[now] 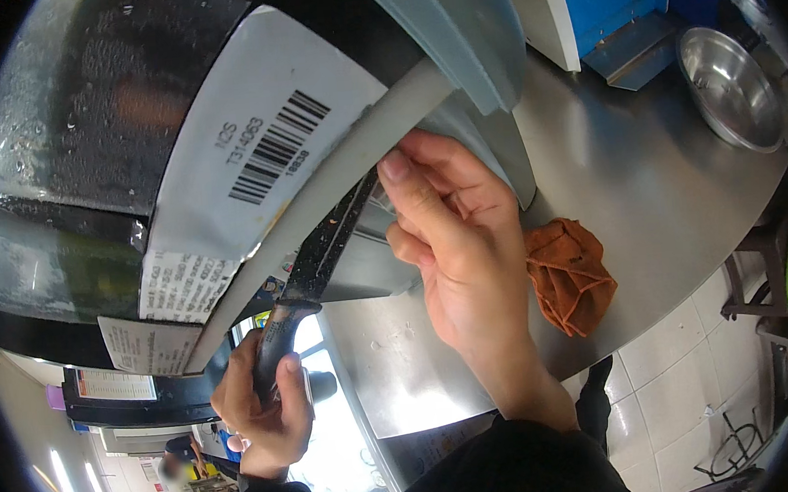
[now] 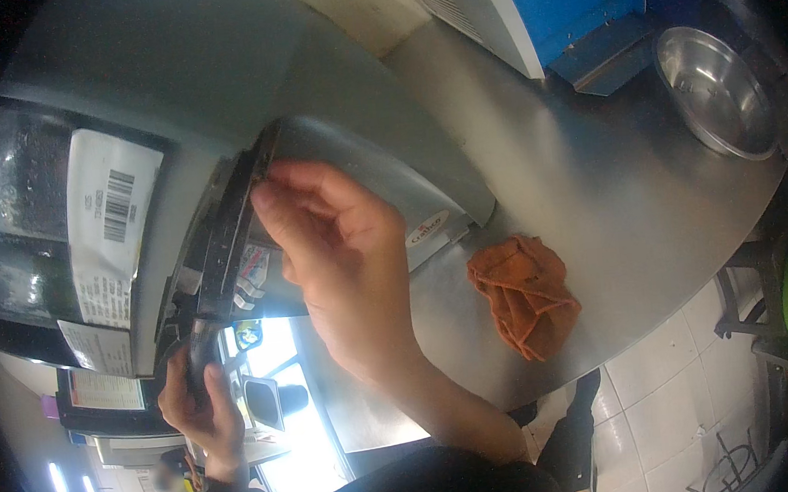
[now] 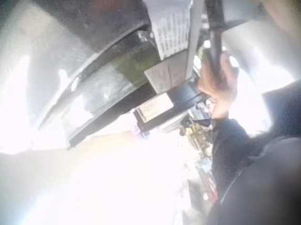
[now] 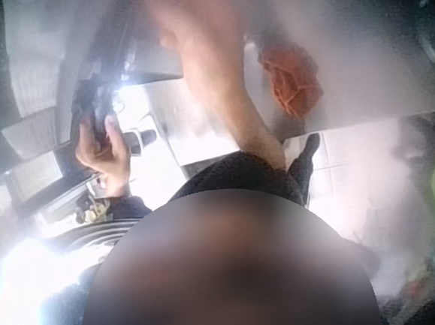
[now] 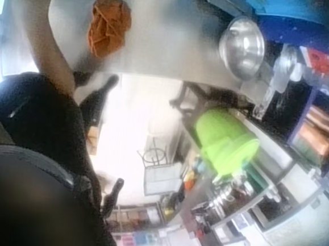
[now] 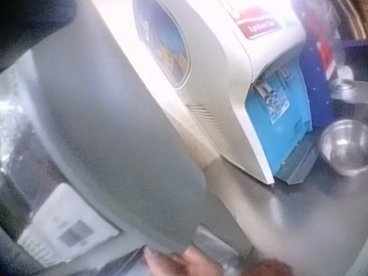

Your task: The person uses a knife to pry and remove a plastic cover from a beverage dispenser, then reattaches it by hand. They manipulate the cover and the dispenser body to align and secure the parts.

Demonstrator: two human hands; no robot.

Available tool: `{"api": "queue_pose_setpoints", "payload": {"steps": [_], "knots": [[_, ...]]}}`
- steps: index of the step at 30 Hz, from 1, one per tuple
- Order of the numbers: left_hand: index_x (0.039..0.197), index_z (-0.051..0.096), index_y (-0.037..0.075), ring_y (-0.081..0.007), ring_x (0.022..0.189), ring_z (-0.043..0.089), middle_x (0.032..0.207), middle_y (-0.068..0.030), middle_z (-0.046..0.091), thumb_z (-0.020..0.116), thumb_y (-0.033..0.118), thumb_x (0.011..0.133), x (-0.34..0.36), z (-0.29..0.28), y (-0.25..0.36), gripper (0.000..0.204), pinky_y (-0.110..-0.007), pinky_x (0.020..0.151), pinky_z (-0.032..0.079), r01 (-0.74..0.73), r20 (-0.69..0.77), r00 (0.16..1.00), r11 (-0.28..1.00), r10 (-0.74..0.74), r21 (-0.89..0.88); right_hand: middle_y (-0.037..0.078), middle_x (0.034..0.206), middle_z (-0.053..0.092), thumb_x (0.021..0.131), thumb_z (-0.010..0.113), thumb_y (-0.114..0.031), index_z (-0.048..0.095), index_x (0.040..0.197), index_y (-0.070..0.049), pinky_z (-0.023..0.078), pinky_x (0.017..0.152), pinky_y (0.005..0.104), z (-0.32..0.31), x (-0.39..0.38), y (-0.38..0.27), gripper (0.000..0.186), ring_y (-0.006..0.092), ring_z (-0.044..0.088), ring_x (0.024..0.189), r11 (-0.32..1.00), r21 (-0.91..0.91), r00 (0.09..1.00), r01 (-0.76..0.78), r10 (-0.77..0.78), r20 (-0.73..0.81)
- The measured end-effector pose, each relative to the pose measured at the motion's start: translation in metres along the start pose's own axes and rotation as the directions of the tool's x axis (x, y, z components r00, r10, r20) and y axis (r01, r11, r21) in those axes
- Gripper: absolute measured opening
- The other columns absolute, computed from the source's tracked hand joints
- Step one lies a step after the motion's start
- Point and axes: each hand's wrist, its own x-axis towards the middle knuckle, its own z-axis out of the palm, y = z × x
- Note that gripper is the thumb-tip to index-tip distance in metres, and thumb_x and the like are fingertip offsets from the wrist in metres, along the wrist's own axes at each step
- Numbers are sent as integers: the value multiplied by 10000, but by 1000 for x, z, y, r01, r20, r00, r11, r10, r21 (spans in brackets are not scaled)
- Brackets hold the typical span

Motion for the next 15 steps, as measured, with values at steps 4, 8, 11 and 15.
{"api": "queue_pose_setpoints", "payload": {"steps": [4, 8, 11, 15], "knots": [[946, 557, -104, -190, 585, 605, 702, -164, 611, 581, 95, 791, 3, 9, -5, 254, -251, 539, 455, -72, -62, 996, 997, 71, -8, -2, 804, 623, 840, 632, -170, 618, 991, -39, 222, 433, 156, -2, 4, 3, 200, -6, 348, 502, 997, 75, 999, -26, 23, 34], [962, 568, -98, -227, 597, 619, 715, -167, 617, 595, 91, 784, 6, 13, -16, 262, -270, 553, 461, -127, -113, 984, 989, 135, 78, -17, 813, 606, 838, 635, -186, 624, 960, -50, 220, 442, 160, -2, 6, 8, 183, 0, 327, 507, 991, 127, 998, -52, 46, 48], [965, 580, -98, -251, 605, 626, 727, -170, 624, 622, 84, 765, 9, 16, -24, 273, -282, 569, 465, -179, -162, 968, 980, 191, 85, -26, 834, 593, 841, 630, -185, 613, 977, -52, 234, 454, 166, 0, 7, 11, 191, 7, 328, 525, 986, 162, 998, -49, 44, 39], [960, 591, -103, -261, 616, 629, 765, -180, 635, 662, 71, 731, 9, 14, -27, 296, -285, 589, 469, -199, -184, 959, 974, 216, 111, -22, 853, 592, 845, 623, -189, 589, 1012, -49, 256, 467, 168, 3, 9, 11, 221, 14, 347, 544, 973, 214, 995, -89, 76, 67]]}}
